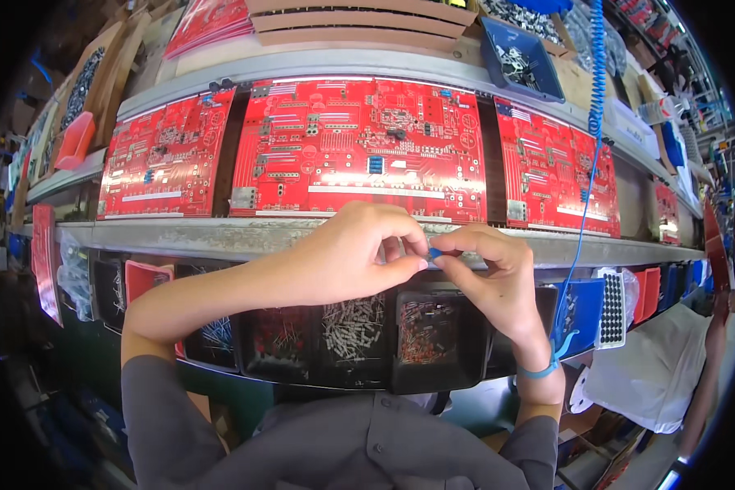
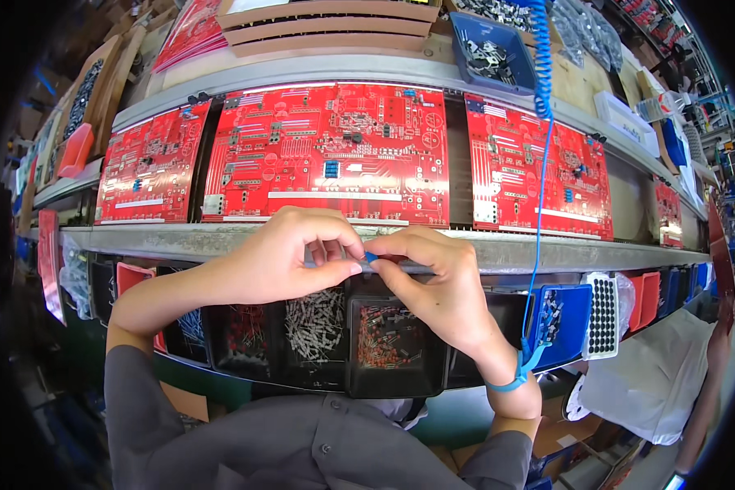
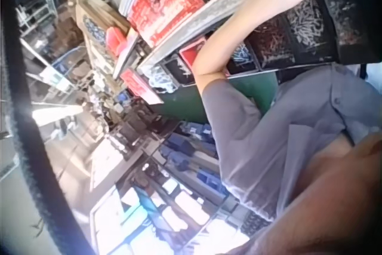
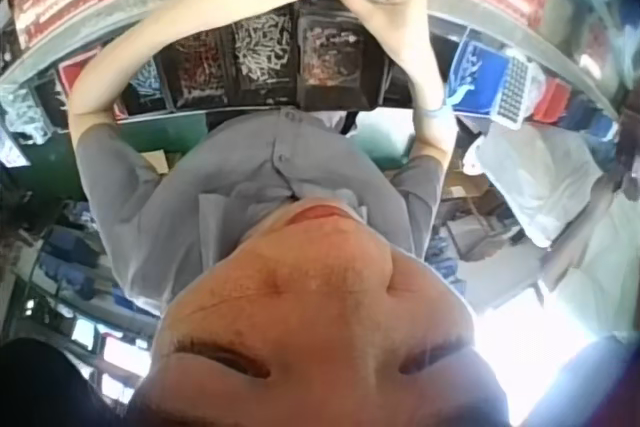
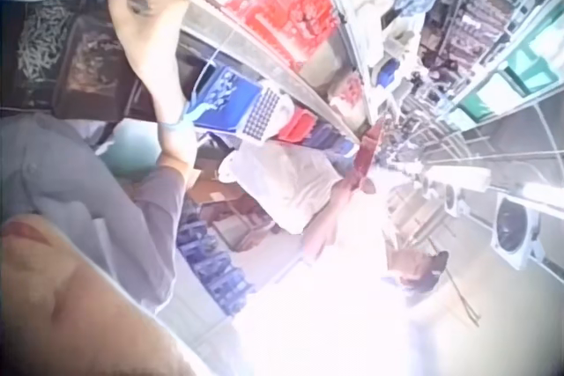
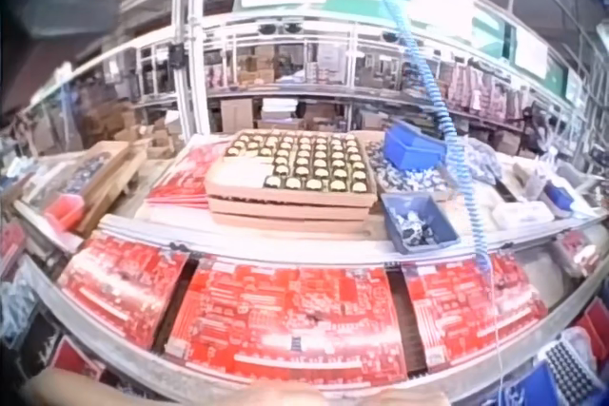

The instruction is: Assembling electronic components onto a printed circuit board on an industrial assembly line.

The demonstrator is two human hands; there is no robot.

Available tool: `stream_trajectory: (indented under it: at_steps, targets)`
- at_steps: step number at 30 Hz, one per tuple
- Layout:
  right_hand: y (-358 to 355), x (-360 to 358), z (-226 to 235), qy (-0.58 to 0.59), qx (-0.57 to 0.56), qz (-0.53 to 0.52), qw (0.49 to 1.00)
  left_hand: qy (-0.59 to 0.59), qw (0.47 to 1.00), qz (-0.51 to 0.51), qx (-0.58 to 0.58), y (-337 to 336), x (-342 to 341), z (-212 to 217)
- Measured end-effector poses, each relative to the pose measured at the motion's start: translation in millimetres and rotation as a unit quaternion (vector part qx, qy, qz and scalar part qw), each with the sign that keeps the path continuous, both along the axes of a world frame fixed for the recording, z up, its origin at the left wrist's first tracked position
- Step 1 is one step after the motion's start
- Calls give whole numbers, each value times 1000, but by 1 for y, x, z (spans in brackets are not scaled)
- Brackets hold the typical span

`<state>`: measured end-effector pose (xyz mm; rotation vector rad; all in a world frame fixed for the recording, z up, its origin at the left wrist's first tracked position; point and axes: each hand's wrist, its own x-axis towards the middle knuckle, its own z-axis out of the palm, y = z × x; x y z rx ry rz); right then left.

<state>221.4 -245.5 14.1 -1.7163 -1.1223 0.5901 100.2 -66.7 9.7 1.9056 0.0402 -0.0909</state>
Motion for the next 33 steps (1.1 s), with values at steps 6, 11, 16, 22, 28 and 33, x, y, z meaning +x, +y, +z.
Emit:
stream_trajectory:
  at_steps: [6,11,16,22,28,33]
  targets:
    - [-2,-2,-1,9,8,15,1000,44,993,11,-107,1,0,-9]
    - [-2,-2,-3,34,10,34,999,97,980,-8,-173,3,1,-10]
    - [-3,3,-6,67,10,71,995,106,962,-31,-250,5,1,-14]
    - [-4,1,-6,130,11,42,991,73,961,-27,-265,4,0,-20]
    - [-4,3,-13,114,57,9,992,92,951,5,-296,5,2,-12]
    - [-4,-1,-5,102,56,8,993,104,941,17,-323,4,1,-11]
